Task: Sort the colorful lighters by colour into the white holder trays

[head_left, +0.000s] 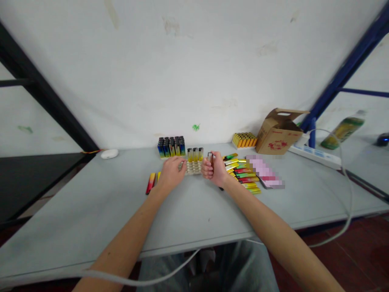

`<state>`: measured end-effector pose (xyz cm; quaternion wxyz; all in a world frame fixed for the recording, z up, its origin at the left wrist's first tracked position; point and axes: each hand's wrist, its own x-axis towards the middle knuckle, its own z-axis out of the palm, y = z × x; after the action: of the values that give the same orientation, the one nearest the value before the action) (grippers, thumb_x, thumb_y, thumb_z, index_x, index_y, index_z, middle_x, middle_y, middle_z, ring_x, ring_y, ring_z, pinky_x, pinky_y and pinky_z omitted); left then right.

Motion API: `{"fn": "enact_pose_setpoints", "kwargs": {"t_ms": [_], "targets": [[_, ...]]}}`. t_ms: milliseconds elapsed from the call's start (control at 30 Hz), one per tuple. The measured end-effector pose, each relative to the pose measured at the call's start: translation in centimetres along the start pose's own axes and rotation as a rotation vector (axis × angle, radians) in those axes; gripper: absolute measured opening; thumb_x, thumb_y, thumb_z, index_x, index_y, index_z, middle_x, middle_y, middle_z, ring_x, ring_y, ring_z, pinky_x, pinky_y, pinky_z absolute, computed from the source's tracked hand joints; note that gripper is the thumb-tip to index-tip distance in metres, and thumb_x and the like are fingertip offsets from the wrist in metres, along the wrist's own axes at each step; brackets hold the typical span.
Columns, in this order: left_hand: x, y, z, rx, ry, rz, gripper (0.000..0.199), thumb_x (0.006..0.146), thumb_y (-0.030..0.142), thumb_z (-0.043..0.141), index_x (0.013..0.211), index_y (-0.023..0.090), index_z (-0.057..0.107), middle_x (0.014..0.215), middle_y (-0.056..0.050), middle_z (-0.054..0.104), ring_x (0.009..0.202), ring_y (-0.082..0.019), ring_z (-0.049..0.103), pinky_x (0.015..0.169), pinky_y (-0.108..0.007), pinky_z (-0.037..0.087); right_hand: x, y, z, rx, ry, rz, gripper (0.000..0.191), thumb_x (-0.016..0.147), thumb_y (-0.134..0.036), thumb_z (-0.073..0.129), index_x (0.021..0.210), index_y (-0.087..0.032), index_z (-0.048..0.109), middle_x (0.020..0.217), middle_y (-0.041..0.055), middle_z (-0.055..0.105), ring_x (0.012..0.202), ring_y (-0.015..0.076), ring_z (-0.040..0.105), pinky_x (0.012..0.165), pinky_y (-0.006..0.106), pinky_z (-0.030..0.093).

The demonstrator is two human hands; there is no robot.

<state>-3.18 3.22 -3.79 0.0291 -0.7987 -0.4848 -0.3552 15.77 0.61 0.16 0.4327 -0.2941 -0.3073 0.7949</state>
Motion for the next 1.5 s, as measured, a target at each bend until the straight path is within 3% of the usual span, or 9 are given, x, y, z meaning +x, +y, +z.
{"fn": "enact_pose_setpoints", "kwargs": {"t_ms": [433,800,967,1167,1333,1400,1500], "targets": [[0.0,0.0,0.0,0.018,0.014,0.001,0.024,0.088,0.024,0.048,0.086,0.015,0.07,0.089,-0.011,0.071,0.088,-0.025,0.063,0.086,-0.04,0.047,0.4,0.4,-0.2,-0.148,0.026,-0.042,0.041,0.088,-0.042,0.018,0.053,-0.023,0.029,0.044,-0.0083,0.015,0.037,0.0082,0.009,0.036,0.021,0.009],[0.0,0.0,0.1,0.017,0.006,-0.006,0.024,0.088,0.025,0.048,0.087,0.015,0.069,0.091,-0.011,0.071,0.09,-0.025,0.062,0.088,-0.04,0.047,0.4,0.8,-0.6,-0.157,-0.058,-0.022,0.048,0.09,-0.048,0.017,0.053,-0.021,0.033,0.045,-0.0078,0.019,0.037,0.0076,0.013,0.037,0.02,0.012],[-0.1,0.1,0.1,0.032,-0.005,-0.009,0.024,0.088,0.024,0.048,0.087,0.015,0.07,0.091,-0.011,0.07,0.09,-0.025,0.062,0.087,-0.04,0.047,0.3,0.8,-0.8,-0.084,-0.1,-0.068,0.052,0.09,-0.058,0.025,0.068,-0.018,0.05,0.052,-0.0049,0.034,0.041,0.0085,0.028,0.038,0.018,0.019],[0.0,0.4,-0.1,0.01,0.039,0.005,0.023,0.086,0.022,0.047,0.085,0.016,0.07,0.089,-0.011,0.07,0.088,-0.024,0.061,0.086,-0.04,0.048,0.2,0.4,-0.6,0.111,-0.139,-0.099,0.04,0.087,-0.035,0.029,0.096,-0.013,0.061,0.076,0.0063,0.061,0.065,0.0163,0.056,0.054,0.025,0.045],[0.1,0.6,-0.3,0.006,0.078,0.016,0.022,0.086,0.021,0.047,0.082,0.017,0.068,0.086,-0.01,0.07,0.087,-0.024,0.06,0.085,-0.04,0.048,0.3,0.2,-0.6,0.145,-0.15,-0.088,0.04,0.081,-0.029,0.034,0.107,-0.013,0.06,0.093,0.0096,0.066,0.079,0.0175,0.061,0.067,0.028,0.051],[0.1,0.7,-0.4,0.014,0.079,0.019,0.021,0.086,0.021,0.048,0.082,0.017,0.068,0.087,-0.009,0.07,0.087,-0.023,0.061,0.085,-0.039,0.048,0.2,0.2,-0.5,0.135,-0.137,-0.074,0.041,0.081,-0.03,0.034,0.108,-0.013,0.06,0.094,0.0095,0.067,0.076,0.0166,0.06,0.065,0.027,0.051],[0.1,0.8,-0.3,0.009,0.07,0.023,0.021,0.086,0.021,0.048,0.083,0.017,0.069,0.088,-0.01,0.07,0.088,-0.024,0.061,0.086,-0.04,0.048,0.0,0.1,-0.7,0.136,-0.134,-0.049,0.039,0.083,-0.031,0.034,0.105,-0.013,0.061,0.079,0.0056,0.064,0.053,0.0119,0.048,0.047,0.022,0.042]]}}
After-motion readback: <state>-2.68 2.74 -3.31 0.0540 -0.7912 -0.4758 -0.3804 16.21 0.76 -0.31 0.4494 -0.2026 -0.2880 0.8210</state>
